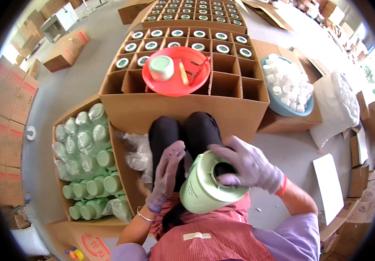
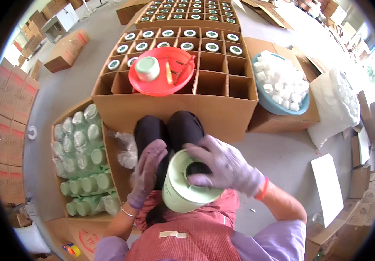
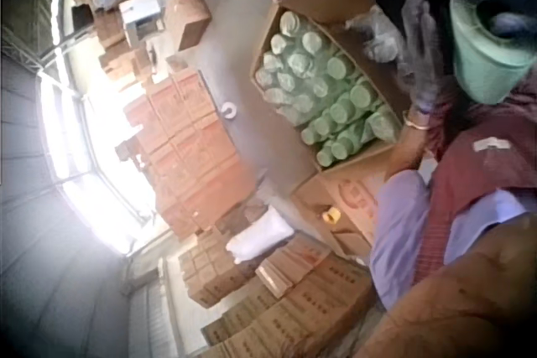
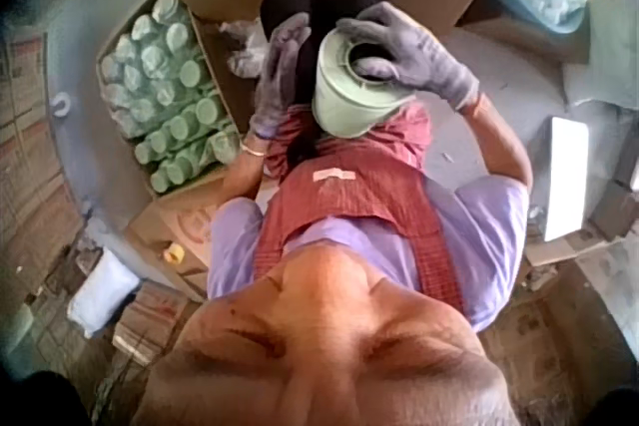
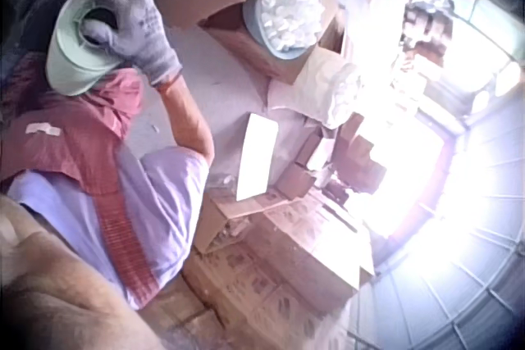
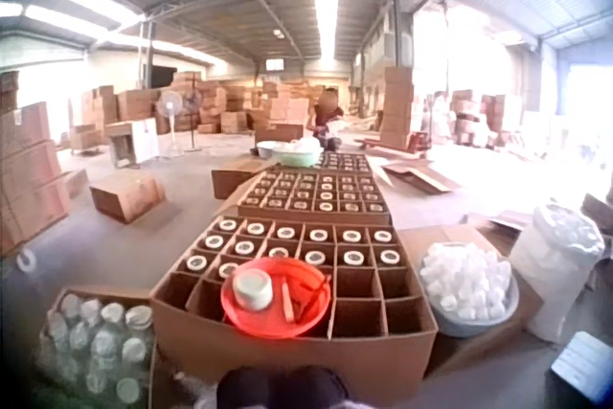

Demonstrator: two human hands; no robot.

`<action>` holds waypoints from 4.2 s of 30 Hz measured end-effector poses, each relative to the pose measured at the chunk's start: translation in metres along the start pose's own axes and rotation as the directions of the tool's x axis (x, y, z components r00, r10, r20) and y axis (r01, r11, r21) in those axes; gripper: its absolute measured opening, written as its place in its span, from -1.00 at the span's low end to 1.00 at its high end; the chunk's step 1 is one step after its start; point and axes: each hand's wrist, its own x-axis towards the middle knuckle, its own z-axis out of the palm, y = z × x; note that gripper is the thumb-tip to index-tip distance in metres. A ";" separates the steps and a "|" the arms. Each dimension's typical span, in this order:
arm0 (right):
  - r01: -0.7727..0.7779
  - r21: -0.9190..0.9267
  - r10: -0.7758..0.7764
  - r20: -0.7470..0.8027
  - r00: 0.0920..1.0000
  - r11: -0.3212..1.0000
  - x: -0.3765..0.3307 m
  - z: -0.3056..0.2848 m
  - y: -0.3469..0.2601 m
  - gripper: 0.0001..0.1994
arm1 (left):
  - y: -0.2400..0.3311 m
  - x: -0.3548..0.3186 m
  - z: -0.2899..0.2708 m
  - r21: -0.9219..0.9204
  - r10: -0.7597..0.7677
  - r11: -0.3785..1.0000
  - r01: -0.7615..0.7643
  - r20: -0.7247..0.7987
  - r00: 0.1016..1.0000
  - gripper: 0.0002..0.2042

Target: The person assembles light green thermos bottles by inserting a metal liner, screwing on the lid, and wiping the exterior with a small brush. The person then places each completed bottle into a plastic bag and arranges it in a cardboard box.

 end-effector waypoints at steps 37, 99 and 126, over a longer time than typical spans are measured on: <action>0.324 0.339 -0.068 -0.591 0.803 0.883 -0.019 0.034 0.047 -0.49 | 0.058 0.023 0.044 0.522 0.309 0.745 -0.414 0.279 0.909 -0.76; 0.748 -0.431 -0.808 0.071 0.585 0.504 0.145 -0.060 0.017 -0.76 | 0.080 0.078 -0.096 0.471 -0.052 0.879 0.075 -0.062 0.997 -0.61; -0.511 0.808 0.495 0.329 0.804 0.293 0.095 0.003 0.031 -0.68 | 0.086 0.039 -0.042 0.815 0.598 0.466 -0.345 -0.003 0.801 -0.77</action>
